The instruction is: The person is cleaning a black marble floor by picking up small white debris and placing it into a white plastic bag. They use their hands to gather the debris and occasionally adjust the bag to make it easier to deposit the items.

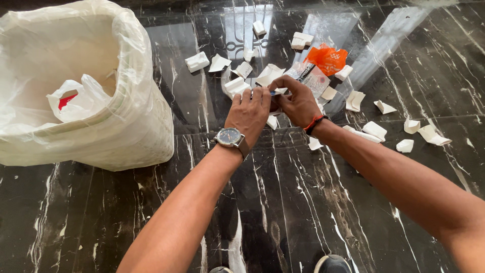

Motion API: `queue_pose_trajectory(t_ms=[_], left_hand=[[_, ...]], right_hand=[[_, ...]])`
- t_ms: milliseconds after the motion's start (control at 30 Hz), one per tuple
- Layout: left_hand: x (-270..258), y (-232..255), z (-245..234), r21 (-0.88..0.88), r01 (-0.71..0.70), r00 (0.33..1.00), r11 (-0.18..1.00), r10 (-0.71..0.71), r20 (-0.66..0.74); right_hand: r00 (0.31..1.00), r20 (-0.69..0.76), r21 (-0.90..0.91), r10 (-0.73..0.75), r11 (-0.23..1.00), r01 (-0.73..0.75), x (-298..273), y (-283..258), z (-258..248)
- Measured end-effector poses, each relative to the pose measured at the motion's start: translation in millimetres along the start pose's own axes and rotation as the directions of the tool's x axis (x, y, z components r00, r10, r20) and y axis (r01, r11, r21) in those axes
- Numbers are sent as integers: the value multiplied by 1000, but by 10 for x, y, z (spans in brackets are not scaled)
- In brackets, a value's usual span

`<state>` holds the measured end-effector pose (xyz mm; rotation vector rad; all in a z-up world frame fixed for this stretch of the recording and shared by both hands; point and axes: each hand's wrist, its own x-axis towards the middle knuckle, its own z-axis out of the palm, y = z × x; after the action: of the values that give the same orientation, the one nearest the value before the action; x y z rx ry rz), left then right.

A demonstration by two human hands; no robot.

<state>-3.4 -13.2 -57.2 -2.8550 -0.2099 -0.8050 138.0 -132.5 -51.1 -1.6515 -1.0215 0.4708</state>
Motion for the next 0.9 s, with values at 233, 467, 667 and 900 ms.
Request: queue_pose_trajectory(t_ms=[233,467,667,900], left_hand=[[44,-57,4,35,-60,998,998,59,30],[54,-189,-53,4,-14,999,1000,14,-42],[286,-621,-76,-248,178,951,952,-231,-205],[154,-1724,-146,-179,493,712,852,-513,-480]], right_hand=[[992,68,346,104,930,-122,48,35,-54],[969,74,445,234,862,-242,121,-80,-136],[960,-80,240,267,940,-241,173,232,-359],[963,-61,-349,262,899,-267,29,990,-867]])
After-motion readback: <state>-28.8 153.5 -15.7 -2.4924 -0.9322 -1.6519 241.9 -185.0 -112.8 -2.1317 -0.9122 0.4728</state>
